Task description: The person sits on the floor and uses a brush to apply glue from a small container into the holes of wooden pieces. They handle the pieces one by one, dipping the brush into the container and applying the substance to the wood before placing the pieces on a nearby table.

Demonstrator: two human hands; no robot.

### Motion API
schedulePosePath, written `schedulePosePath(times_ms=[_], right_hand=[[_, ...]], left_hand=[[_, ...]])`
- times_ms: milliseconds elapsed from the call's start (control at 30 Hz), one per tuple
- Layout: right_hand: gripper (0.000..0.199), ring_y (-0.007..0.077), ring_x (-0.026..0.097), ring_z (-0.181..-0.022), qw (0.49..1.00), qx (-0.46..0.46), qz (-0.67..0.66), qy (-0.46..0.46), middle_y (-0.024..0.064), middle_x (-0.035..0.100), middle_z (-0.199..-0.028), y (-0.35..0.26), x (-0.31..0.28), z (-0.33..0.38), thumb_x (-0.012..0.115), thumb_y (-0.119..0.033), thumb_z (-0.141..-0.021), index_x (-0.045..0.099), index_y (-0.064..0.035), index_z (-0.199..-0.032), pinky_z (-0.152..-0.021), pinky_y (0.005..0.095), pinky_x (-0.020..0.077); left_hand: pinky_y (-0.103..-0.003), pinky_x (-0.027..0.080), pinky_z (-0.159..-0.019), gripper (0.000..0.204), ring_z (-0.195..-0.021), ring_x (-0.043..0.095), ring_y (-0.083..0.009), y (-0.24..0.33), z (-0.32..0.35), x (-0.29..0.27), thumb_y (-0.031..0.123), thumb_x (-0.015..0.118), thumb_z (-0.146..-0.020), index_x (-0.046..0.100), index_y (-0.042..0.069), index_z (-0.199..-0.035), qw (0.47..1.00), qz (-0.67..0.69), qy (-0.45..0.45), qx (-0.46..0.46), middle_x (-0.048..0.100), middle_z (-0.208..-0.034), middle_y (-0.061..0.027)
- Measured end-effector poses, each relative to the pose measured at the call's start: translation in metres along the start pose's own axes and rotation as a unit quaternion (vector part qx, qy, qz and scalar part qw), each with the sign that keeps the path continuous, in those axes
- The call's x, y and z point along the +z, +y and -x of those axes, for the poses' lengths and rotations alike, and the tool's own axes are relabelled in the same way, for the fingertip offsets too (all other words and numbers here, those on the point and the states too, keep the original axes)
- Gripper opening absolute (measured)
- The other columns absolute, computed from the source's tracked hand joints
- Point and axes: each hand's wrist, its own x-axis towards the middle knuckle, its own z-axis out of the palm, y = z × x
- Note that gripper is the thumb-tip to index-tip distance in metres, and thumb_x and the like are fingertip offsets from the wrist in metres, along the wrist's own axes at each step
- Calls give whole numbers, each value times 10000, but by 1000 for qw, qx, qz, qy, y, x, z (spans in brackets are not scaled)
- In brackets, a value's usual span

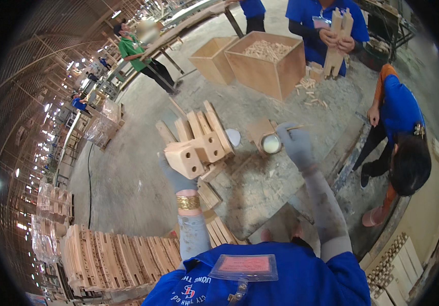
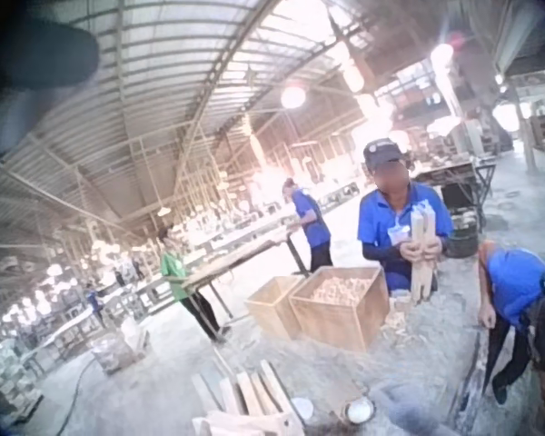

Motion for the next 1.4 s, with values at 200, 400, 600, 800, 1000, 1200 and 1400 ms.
schedulePosePath(times_ms=[200,400,600,800,1000,1200,1400], right_hand=[[166,181,599,-599,976,6,218,-26,118,611,-655,109,30,7,560,-161,-854,625,-9,-863,-549,303,436],[208,189,572,-592,998,7,63,3,98,614,-699,101,37,18,572,-238,-831,636,-46,-880,-564,296,441],[274,115,552,-590,909,246,-326,78,72,618,-722,106,15,31,524,-235,-885,605,23,-844,-544,232,426],[280,111,541,-573,901,162,-392,87,86,606,-715,-3,-8,19,459,-213,-915,576,29,-837,-541,218,439],[266,136,578,-579,960,10,-275,48,147,623,-757,-146,-23,36,443,-164,-909,570,65,-859,-557,227,458],[109,157,617,-603,960,-45,-276,-27,132,627,-755,-171,-16,52,534,-28,-844,573,73,-855,-561,235,498],[54,122,612,-631,959,-256,-98,-73,84,634,-752,-178,-10,55,580,11,-811,615,49,-829,-550,229,490]], left_hand=[[-328,531,-655,401,-826,600,-193,-2,-8,-3,485,448,-875,534,139,-1057,999,-17,19,20,590,-986,-42],[-317,527,-621,375,-800,601,-179,6,-6,-13,477,440,-879,536,159,-1053,999,-15,29,17,592,-968,-27],[-345,524,-677,392,-854,595,-197,0,-11,-8,487,431,-877,535,152,-1054,1000,-4,14,10,586,-1012,-40],[-416,436,-913,521,-1077,489,-283,0,-6,-6,412,544,-839,417,70,-1211,998,53,-16,-20,482,-1185,-127],[-434,418,-932,603,-1108,469,-297,-10,-7,2,434,550,-823,381,61,-1266,997,68,-12,-29,453,-1229,-143],[-424,422,-928,610,-1100,482,-290,-13,-3,9,453,531,-823,379,65,-1268,995,79,-45,-46,458,-1221,-149],[-430,431,-920,601,-1086,498,-292,-9,0,9,470,492,-834,382,79,-1277,991,94,-68,-66,470,-1214,-143]])
